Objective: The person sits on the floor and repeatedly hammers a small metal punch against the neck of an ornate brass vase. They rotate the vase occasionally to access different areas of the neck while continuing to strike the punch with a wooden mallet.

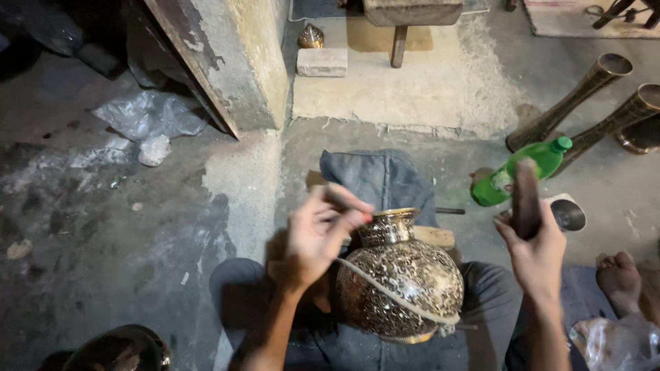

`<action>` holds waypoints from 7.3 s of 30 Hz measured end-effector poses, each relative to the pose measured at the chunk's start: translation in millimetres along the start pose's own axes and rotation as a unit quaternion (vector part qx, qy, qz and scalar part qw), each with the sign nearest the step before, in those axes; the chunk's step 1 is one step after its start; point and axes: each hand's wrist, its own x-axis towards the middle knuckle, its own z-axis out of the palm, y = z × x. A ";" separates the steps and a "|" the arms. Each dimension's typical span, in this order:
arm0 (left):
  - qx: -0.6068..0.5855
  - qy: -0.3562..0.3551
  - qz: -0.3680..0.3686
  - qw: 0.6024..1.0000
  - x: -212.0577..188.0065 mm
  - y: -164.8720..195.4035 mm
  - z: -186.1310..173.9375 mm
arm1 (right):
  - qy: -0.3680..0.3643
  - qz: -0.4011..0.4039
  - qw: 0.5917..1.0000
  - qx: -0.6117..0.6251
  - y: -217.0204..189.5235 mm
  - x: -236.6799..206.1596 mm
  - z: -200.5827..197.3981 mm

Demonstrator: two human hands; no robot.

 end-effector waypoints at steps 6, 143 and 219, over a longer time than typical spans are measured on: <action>0.069 -0.097 -0.068 0.991 23.2 8.2 37.3 | 0.113 0.079 0.978 0.158 87.5 -76.9 38.2; 0.224 -0.075 0.036 0.971 20.0 -22.0 32.3 | -0.191 -0.243 0.944 -0.114 -100.9 61.2 -5.7; 0.183 -0.112 0.041 0.976 23.9 -33.1 21.5 | -0.115 -0.292 0.948 0.047 -116.0 34.2 -18.5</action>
